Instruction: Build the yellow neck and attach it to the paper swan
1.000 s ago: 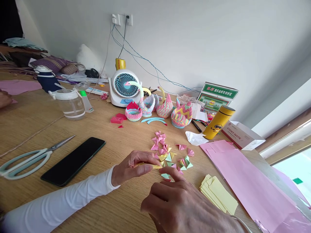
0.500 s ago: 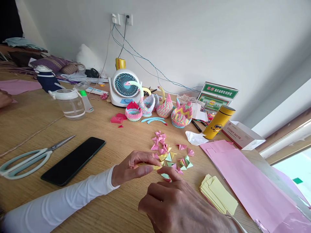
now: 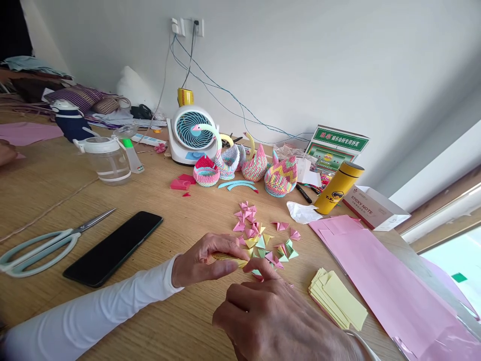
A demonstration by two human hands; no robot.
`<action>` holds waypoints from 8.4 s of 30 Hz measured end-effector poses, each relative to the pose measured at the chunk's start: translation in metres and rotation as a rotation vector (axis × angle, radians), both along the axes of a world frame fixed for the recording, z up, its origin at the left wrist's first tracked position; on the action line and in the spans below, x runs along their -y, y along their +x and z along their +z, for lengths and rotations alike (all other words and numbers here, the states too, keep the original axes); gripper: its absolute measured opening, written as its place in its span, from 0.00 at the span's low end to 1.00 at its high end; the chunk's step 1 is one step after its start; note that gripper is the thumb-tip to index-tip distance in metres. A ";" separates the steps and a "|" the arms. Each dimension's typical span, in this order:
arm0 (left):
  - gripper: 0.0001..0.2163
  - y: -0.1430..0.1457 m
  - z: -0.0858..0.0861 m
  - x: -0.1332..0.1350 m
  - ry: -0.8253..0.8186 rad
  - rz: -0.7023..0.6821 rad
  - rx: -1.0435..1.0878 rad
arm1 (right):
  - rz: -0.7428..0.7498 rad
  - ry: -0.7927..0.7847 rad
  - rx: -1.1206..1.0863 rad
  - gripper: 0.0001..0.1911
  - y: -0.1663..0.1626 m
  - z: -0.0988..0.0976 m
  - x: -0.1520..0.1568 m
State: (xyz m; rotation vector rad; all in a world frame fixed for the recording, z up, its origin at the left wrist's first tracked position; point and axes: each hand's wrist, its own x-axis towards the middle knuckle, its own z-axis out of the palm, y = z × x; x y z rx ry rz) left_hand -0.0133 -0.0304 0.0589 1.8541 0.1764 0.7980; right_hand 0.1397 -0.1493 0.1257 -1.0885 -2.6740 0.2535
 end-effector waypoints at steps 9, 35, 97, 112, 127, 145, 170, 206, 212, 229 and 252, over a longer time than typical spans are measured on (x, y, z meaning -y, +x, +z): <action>0.14 -0.003 0.002 -0.001 -0.028 -0.003 -0.012 | 0.022 -0.006 -0.101 0.13 0.007 0.014 0.002; 0.12 -0.003 0.008 -0.001 -0.257 0.007 0.103 | -0.219 0.239 -0.531 0.13 0.028 -0.006 -0.029; 0.15 0.009 -0.010 -0.001 -0.430 -0.132 0.051 | -0.467 0.319 -0.653 0.15 0.019 -0.046 -0.048; 0.17 0.010 -0.008 -0.001 -0.483 -0.100 0.027 | -0.553 0.046 -0.709 0.16 0.025 -0.045 -0.050; 0.19 0.006 -0.009 0.000 -0.542 -0.152 0.041 | -0.486 -0.087 -0.778 0.13 0.022 -0.030 -0.047; 0.22 0.007 -0.012 0.003 -0.523 -0.071 -0.043 | -0.532 -0.094 -0.808 0.14 0.016 -0.035 -0.047; 0.18 0.011 0.022 -0.030 -0.689 -0.138 -0.153 | -0.699 -0.116 0.105 0.07 0.034 -0.097 -0.082; 0.22 0.034 0.026 -0.036 -0.618 0.045 -0.135 | -0.556 -0.103 -0.771 0.11 0.073 -0.041 -0.075; 0.20 0.038 0.021 -0.029 -0.597 0.081 -0.075 | -0.570 -0.009 -0.691 0.08 0.056 -0.035 -0.069; 0.19 0.034 0.029 -0.027 -0.636 -0.184 -0.004 | -0.309 -0.648 -1.300 0.15 0.055 -0.035 -0.064; 0.18 0.039 0.028 -0.017 -0.507 0.114 -0.013 | -0.527 -0.029 -0.644 0.09 0.057 -0.025 -0.057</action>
